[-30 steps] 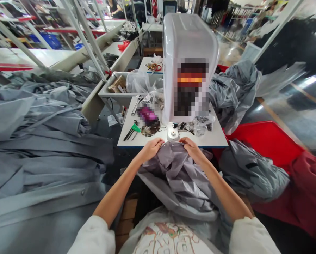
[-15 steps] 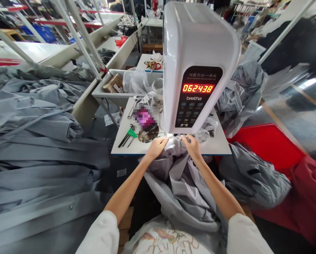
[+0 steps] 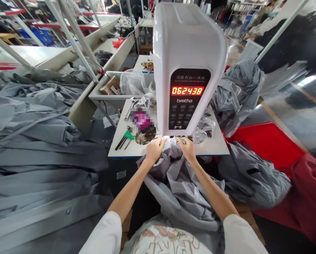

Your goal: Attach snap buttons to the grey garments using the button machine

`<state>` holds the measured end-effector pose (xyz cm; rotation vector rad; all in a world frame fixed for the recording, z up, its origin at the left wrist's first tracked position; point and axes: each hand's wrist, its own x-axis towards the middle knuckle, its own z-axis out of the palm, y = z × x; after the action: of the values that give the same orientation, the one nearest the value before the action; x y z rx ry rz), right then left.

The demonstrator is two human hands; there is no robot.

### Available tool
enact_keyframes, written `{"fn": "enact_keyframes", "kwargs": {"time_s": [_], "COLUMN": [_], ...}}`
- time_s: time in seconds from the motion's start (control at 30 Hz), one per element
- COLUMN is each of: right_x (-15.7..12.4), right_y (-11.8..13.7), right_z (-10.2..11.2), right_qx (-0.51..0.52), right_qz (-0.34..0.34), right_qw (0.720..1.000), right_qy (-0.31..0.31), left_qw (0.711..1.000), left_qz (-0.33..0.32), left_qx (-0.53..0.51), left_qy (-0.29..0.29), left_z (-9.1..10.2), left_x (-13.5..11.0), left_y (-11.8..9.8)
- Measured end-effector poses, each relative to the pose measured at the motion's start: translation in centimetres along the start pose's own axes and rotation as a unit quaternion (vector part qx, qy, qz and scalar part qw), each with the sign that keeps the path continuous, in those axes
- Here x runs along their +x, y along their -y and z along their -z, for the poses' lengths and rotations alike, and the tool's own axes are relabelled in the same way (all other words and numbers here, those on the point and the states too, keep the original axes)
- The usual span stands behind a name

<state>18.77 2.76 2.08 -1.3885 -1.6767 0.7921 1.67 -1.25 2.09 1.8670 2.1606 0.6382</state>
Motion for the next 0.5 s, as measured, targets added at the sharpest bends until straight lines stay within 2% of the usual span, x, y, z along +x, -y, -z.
{"fn": "enact_keyframes", "kwargs": {"time_s": [0.13, 0.23, 0.3, 0.4, 0.5], "right_x": [-0.02, -0.18, -0.30, -0.38, -0.42], "right_y": [-0.30, -0.42, -0.41, -0.28, -0.13], "right_z": [-0.52, -0.86, -0.96, -0.94, -0.78], "right_qx": [-0.034, -0.063, -0.071, -0.078, -0.093], "right_qz": [-0.014, -0.014, -0.015, -0.019, -0.024], "right_qw": [0.999, 0.998, 0.997, 0.997, 0.995], "right_qy": [-0.005, -0.017, -0.021, -0.016, -0.007], "left_qw": [0.998, 0.992, 0.984, 0.977, 0.973], "left_qz": [-0.007, -0.059, -0.111, -0.182, -0.201], "left_qx": [0.056, 0.025, -0.015, -0.072, -0.111], "left_qy": [-0.031, -0.111, -0.139, -0.087, -0.035], "left_z": [-0.28, -0.42, -0.48, -0.40, -0.17], "left_x": [-0.03, 0.16, 0.40, 0.75, 0.94], "left_y": [-0.19, -0.15, -0.06, -0.07, -0.20]}}
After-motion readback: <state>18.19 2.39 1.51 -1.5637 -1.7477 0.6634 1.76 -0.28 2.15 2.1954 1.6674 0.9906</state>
